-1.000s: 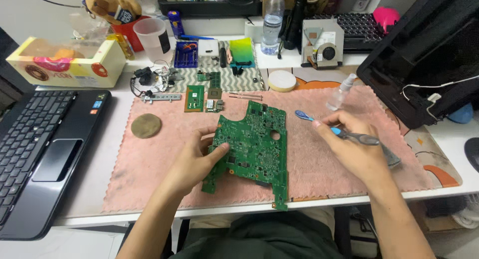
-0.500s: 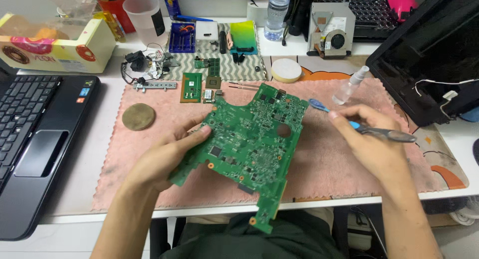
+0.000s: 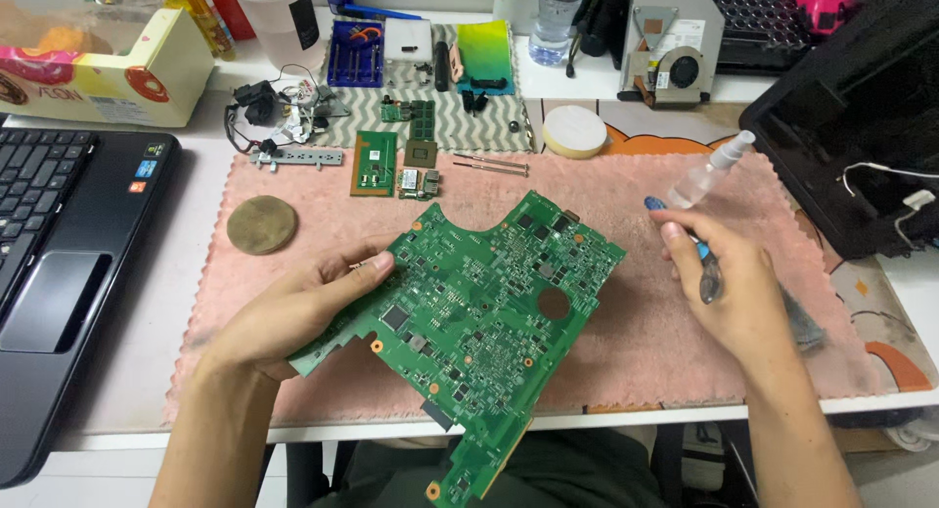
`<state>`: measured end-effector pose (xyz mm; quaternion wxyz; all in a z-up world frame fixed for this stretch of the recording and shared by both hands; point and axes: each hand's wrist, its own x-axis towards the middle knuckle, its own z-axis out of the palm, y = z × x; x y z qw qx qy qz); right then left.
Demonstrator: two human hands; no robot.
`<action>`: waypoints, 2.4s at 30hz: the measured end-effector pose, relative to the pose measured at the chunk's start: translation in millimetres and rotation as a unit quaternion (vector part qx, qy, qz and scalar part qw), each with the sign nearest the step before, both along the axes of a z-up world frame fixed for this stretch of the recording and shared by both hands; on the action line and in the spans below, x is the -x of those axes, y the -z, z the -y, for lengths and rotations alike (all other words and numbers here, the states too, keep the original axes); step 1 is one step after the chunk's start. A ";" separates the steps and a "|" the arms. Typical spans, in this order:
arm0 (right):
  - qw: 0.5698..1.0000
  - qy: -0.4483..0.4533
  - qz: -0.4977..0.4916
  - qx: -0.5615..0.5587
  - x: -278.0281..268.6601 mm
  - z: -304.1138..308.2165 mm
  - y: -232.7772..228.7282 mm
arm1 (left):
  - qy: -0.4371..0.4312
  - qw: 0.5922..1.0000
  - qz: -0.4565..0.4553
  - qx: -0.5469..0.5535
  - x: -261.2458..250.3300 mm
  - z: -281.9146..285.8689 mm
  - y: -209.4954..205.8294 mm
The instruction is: The person cleans a green circuit board using a toothbrush and a spray bottle. They then use a precision screwdriver to manipulate small components on the board and a small grey cloth to wipe the surface.
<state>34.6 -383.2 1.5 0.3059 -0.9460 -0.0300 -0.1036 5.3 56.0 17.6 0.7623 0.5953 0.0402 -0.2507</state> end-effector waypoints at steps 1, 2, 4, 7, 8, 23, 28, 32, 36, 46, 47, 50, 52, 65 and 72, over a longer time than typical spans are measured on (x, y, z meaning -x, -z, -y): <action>1.000 -0.002 0.000 0.001 -1.3 -2.6 -0.7 | -0.002 1.000 0.000 0.001 0.2 3.8 -7.8; 0.994 -0.007 -0.041 -0.097 -2.3 -5.2 -1.6 | -0.034 0.998 -0.036 -0.034 0.8 7.7 -15.7; 0.978 -0.013 -0.083 -0.191 -2.4 -8.8 -2.1 | -0.066 0.993 -0.074 -0.066 3.1 14.5 -29.2; 0.949 -0.018 -0.144 -0.279 -6.0 -14.1 -9.3 | -0.073 0.993 -0.073 -0.053 3.2 19.1 -42.4; 0.947 -0.011 -0.163 -0.277 -4.8 -17.6 -14.1 | -0.070 0.994 -0.063 -0.057 3.4 17.7 -42.3; 0.827 -0.057 -0.201 -0.522 18.2 -28.4 -33.4 | -0.097 0.795 0.503 -0.327 68.6 15.7 -80.9; 0.774 0.012 -0.216 -0.595 17.1 -57.2 -53.1 | 0.066 0.630 0.678 -0.373 62.9 27.7 -51.8; 0.767 0.053 -0.194 -0.610 3.4 -46.0 -32.4 | 0.138 0.561 0.697 -0.425 51.9 40.8 -24.1; 0.778 0.030 -0.174 -0.603 -15.3 -23.0 15.0 | 0.145 0.532 0.726 -0.411 42.7 48.9 -9.3; 0.845 0.110 -0.209 -0.479 -13.0 -41.1 8.0 | 0.166 0.570 0.701 -0.395 32.0 49.1 12.2; 0.849 0.099 -0.202 -0.479 -13.7 -40.1 11.2 | 0.165 0.566 0.701 -0.402 31.3 49.0 14.6; 0.860 0.091 -0.203 -0.459 -13.8 -36.5 15.5 | 0.171 0.565 0.695 -0.412 31.1 49.0 19.1; 0.868 0.093 -0.206 -0.443 -9.8 -38.5 9.3 | 0.179 0.565 0.691 -0.414 31.0 48.5 20.2; 0.998 -0.020 -0.041 -0.050 3.0 -27.1 -1.1 | 0.166 0.604 0.674 -0.391 28.8 54.9 19.8; 0.989 -0.092 0.101 0.064 -8.4 5.3 14.7 | 0.175 0.637 0.655 -0.368 29.9 52.5 16.5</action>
